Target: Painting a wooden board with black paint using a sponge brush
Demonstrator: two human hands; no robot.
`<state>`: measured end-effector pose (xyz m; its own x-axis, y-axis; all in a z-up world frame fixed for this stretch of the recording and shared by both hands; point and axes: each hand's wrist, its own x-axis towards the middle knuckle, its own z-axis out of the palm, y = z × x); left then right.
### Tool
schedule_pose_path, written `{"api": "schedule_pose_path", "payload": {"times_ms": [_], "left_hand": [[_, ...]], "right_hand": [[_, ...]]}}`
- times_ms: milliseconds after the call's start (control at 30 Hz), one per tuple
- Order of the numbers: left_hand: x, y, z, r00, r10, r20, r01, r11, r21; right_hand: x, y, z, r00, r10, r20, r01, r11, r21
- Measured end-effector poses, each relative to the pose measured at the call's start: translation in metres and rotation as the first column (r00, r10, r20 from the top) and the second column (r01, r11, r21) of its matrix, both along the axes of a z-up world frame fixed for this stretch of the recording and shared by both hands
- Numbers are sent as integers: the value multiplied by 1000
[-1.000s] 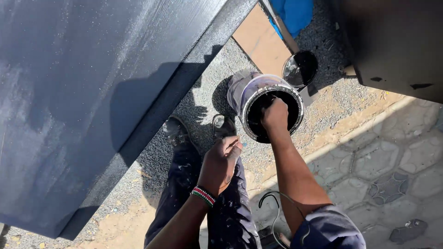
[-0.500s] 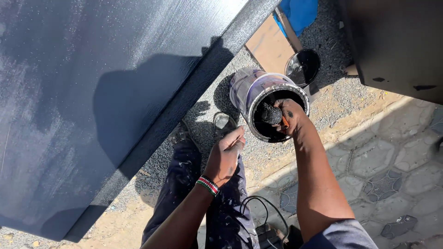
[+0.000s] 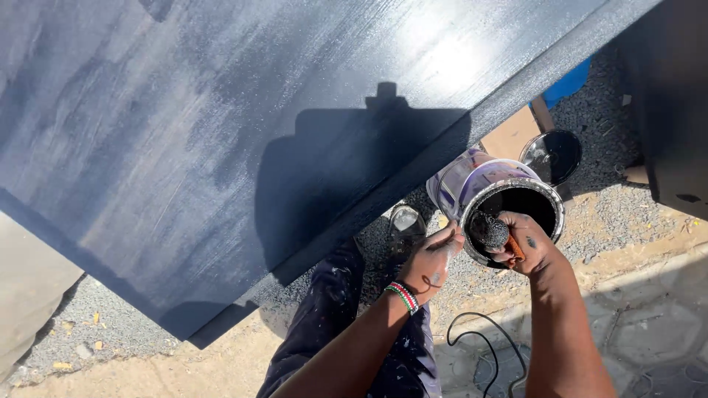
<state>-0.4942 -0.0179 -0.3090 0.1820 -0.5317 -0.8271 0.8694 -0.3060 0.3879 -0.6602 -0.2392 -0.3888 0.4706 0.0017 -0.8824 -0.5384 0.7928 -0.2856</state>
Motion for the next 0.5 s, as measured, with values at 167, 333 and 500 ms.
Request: {"api": "schedule_pose_path", "payload": {"times_ms": [167,333,500], "left_hand": [[18,0,36,1000,19,-17,-21,991,-132],[144,38,207,994,64,93,-31,947,-320],[266,119,338,874,264,408,-239,965,-112]], "right_hand": [[-32,-33,22,979,-191,70,161,939,303],[11,-42,115,921,-326,214,257,920,295],[238,68,318,886,38,462,56,980,-188]]}}
